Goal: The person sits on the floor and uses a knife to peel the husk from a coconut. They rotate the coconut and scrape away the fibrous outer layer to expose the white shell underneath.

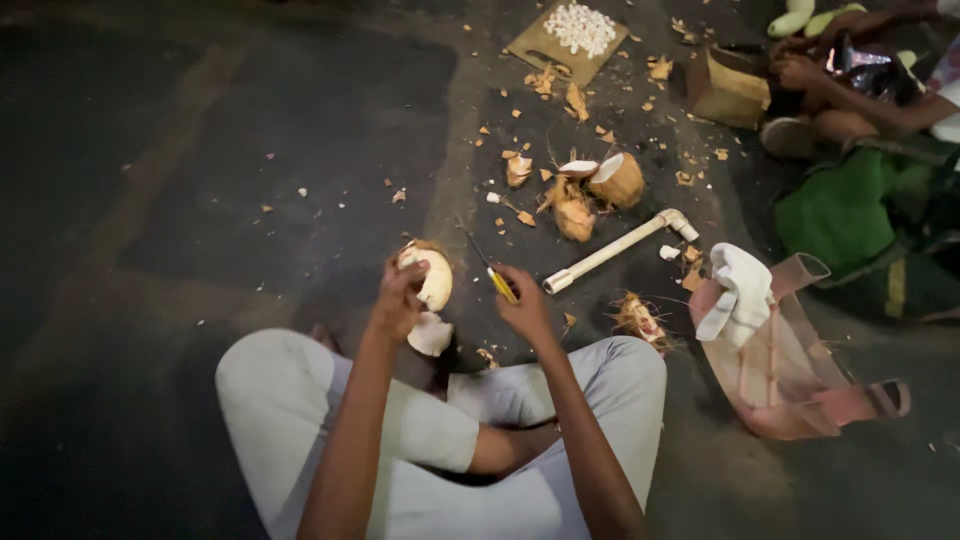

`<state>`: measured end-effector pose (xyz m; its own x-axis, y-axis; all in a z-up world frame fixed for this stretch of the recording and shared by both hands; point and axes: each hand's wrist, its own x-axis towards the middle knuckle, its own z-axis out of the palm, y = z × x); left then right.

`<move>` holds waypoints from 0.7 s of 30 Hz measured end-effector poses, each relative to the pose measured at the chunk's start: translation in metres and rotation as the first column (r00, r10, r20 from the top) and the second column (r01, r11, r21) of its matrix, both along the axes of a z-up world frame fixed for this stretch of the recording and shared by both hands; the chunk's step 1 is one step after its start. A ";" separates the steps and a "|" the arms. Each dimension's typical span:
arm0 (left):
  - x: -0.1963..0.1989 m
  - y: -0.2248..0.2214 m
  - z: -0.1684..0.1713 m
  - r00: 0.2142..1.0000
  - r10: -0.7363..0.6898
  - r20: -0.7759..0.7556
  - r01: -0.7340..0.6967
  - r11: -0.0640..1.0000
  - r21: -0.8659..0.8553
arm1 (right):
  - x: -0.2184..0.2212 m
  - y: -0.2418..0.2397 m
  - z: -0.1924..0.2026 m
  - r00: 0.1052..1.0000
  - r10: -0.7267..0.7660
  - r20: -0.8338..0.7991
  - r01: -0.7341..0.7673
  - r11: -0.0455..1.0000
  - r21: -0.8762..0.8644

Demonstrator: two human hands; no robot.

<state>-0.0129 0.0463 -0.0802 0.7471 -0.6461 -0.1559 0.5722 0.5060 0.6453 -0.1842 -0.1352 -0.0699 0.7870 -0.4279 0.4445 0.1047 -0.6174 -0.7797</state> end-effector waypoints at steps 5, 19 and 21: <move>-0.002 0.026 0.030 0.988 0.113 0.109 -0.109 0.993 -0.039 | -0.021 0.051 0.087 0.949 0.053 -0.310 -0.008 0.989 0.146; -0.008 0.037 0.068 0.918 0.189 0.348 -0.171 0.982 -0.080 | -0.033 0.082 0.120 0.941 -0.044 -0.335 0.060 0.998 0.036; -0.009 0.040 0.072 0.903 0.161 0.398 -0.167 0.986 -0.021 | -0.035 0.084 0.123 0.938 -0.027 -0.345 0.055 0.996 0.073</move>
